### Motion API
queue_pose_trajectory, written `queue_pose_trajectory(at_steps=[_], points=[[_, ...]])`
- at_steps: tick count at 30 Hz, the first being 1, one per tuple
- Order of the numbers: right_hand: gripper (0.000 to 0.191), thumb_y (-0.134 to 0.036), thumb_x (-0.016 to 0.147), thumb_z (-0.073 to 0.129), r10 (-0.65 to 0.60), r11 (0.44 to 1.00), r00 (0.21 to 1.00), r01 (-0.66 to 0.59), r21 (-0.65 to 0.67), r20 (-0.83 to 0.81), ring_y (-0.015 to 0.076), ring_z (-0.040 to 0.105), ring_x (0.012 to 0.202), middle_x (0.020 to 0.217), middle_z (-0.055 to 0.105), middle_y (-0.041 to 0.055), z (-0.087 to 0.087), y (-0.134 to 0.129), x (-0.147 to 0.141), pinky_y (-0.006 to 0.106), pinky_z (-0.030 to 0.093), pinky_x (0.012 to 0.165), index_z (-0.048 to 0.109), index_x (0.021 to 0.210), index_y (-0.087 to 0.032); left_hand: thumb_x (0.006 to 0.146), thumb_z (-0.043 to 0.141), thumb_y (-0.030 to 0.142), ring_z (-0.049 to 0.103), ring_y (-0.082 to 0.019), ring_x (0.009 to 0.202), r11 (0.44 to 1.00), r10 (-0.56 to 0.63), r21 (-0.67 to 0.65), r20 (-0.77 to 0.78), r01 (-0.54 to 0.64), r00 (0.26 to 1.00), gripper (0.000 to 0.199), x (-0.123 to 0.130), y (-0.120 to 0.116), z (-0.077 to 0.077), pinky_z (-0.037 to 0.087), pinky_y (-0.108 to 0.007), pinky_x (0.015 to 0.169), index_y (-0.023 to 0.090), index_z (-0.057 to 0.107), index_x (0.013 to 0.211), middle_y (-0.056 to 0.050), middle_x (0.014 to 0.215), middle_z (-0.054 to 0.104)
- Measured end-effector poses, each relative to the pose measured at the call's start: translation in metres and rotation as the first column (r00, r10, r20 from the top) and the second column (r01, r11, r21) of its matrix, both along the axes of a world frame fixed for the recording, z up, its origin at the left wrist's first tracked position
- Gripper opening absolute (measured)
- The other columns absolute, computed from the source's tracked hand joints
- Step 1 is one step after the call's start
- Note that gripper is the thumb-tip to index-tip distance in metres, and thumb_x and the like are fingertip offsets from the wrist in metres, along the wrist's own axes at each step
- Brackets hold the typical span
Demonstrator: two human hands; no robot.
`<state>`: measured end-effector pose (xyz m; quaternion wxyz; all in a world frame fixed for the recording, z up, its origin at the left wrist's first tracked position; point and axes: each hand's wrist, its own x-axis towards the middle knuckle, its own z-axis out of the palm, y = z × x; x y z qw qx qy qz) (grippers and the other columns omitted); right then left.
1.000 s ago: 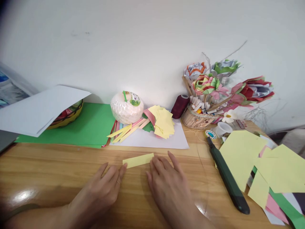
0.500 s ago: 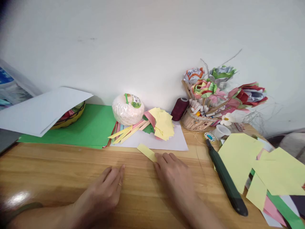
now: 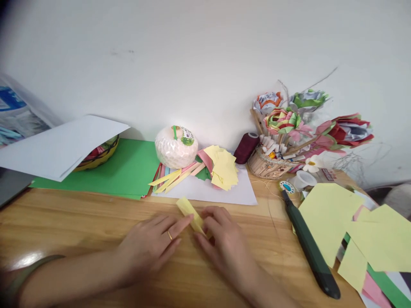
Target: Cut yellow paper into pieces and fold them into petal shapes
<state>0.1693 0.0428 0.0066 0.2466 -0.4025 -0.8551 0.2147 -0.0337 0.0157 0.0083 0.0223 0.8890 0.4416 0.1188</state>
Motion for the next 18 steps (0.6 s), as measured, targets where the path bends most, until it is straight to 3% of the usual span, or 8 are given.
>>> queue_pose_trajectory(at_steps=[3, 5, 8, 12, 15, 18], points=[[0.010, -0.017, 0.082, 0.055, 0.110, 0.994, 0.994, -0.110, -0.023, 0.003, 0.0179, 0.053, 0.100, 0.109, 0.054, 0.0073, 0.002, -0.005, -0.007, 0.031, 0.046, 0.081, 0.052, 0.073, -0.020, 0.087, 0.045, 0.021, 0.058, -0.024, 0.091, 0.987, 0.000, -0.157, 0.122, 0.019, 0.993, 0.057, -0.001, 0.002, 0.005, 0.051, -0.041, 0.075, 0.015, 0.024, 0.139, -0.007, 0.104, 0.063], [0.003, -0.022, 0.082, 0.057, 0.152, 0.988, 0.988, -0.151, -0.040, 0.030, 0.0192, 0.053, 0.103, 0.113, 0.053, 0.0087, 0.005, -0.007, -0.009, 0.032, 0.047, 0.083, 0.058, 0.084, -0.020, 0.087, 0.048, 0.024, 0.055, -0.025, 0.099, 0.967, 0.021, -0.254, 0.201, 0.032, 0.979, 0.056, -0.002, 0.004, 0.008, 0.048, -0.045, 0.083, 0.016, 0.028, 0.138, -0.008, 0.112, 0.061], [0.023, -0.030, 0.081, 0.060, 0.228, 0.972, 0.972, -0.223, -0.070, 0.062, 0.0199, 0.053, 0.104, 0.119, 0.051, 0.0101, 0.012, -0.007, -0.009, 0.033, 0.048, 0.084, 0.059, 0.103, -0.022, 0.084, 0.053, 0.026, 0.053, -0.024, 0.104, 0.928, 0.091, -0.372, 0.303, 0.030, 0.949, 0.048, -0.003, 0.008, 0.009, 0.045, -0.043, 0.089, 0.019, 0.041, 0.130, -0.007, 0.114, 0.060], [0.030, -0.022, 0.079, 0.059, 0.263, 0.964, 0.962, -0.260, -0.054, 0.076, 0.0184, 0.054, 0.100, 0.111, 0.056, 0.0088, 0.015, -0.006, -0.007, 0.031, 0.048, 0.083, 0.056, 0.109, -0.021, 0.083, 0.052, 0.017, 0.052, -0.021, 0.105, 0.906, 0.163, -0.423, 0.385, 0.016, 0.908, 0.039, -0.004, 0.013, 0.004, 0.043, -0.038, 0.093, 0.018, 0.051, 0.122, -0.006, 0.114, 0.060], [0.045, -0.015, 0.078, 0.054, 0.256, 0.966, 0.964, -0.258, 0.014, 0.068, 0.0193, 0.054, 0.102, 0.113, 0.057, 0.0112, 0.011, -0.005, -0.005, 0.032, 0.049, 0.083, 0.047, 0.122, -0.018, 0.082, 0.051, 0.014, 0.051, -0.021, 0.108, 0.899, 0.191, -0.439, 0.409, 0.009, 0.893, 0.045, -0.004, 0.014, 0.002, 0.040, -0.038, 0.096, 0.017, 0.047, 0.126, -0.007, 0.117, 0.058], [0.045, -0.011, 0.079, 0.048, 0.247, 0.966, 0.967, -0.251, 0.067, 0.061, 0.0190, 0.057, 0.095, 0.107, 0.059, 0.0115, 0.007, -0.006, -0.006, 0.031, 0.051, 0.076, 0.044, 0.124, -0.017, 0.079, 0.056, 0.018, 0.053, -0.022, 0.103, 0.879, 0.228, -0.477, 0.383, -0.020, 0.895, 0.055, -0.004, 0.013, 0.003, 0.042, -0.040, 0.093, 0.019, 0.041, 0.131, -0.007, 0.112, 0.059]])
